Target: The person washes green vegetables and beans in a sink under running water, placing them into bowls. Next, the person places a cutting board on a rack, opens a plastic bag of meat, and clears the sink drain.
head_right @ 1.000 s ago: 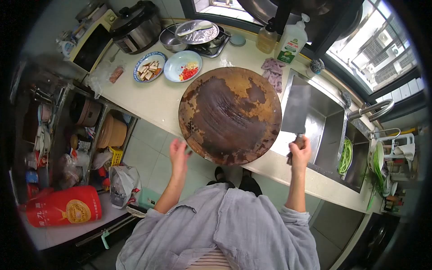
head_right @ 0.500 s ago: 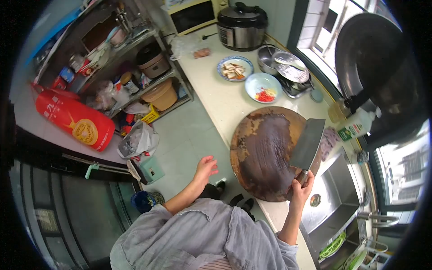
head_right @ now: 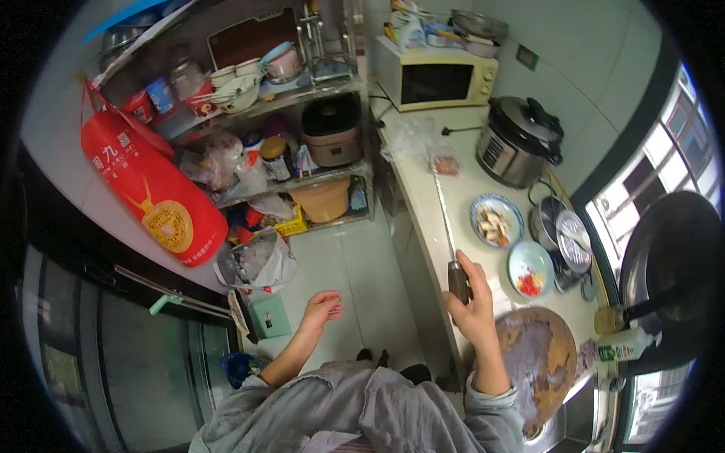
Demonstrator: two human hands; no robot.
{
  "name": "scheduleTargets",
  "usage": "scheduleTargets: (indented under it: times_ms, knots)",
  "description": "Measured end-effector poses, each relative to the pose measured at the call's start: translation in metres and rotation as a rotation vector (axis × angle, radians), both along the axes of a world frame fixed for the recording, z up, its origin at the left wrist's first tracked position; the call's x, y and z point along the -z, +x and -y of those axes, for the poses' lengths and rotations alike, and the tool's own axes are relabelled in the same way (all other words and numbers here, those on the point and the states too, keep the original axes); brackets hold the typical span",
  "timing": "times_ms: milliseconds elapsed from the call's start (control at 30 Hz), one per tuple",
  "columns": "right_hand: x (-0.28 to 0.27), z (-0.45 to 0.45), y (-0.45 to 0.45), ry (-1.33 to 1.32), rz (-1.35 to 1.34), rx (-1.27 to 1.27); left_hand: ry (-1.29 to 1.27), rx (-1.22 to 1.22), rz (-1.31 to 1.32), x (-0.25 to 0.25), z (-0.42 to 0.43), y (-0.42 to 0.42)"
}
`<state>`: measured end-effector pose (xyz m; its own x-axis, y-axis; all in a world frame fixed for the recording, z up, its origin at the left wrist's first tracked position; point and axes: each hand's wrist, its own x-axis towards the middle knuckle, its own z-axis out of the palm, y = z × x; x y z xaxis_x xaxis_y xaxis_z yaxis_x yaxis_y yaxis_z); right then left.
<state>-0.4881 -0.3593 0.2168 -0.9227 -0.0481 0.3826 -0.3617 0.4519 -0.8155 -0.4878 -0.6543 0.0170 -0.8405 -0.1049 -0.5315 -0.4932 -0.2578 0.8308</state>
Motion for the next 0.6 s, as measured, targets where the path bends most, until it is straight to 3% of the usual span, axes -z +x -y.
scheduleTargets:
  times_ms: [300,433,600]
  knots:
    - [-0.103,0.097,-0.226,0.749,-0.715,0.019,0.053,-0.317,0.088,0.028,0.103,-0.073]
    - [-0.146,0.139,-0.34,0.927,-1.01,0.075,0.086,-0.359,0.058,0.033,0.127,-0.126]
    - [-0.179,0.194,-0.47,1.032,-1.166,0.193,0.072,-0.424,0.017,0.033,0.155,-0.214]
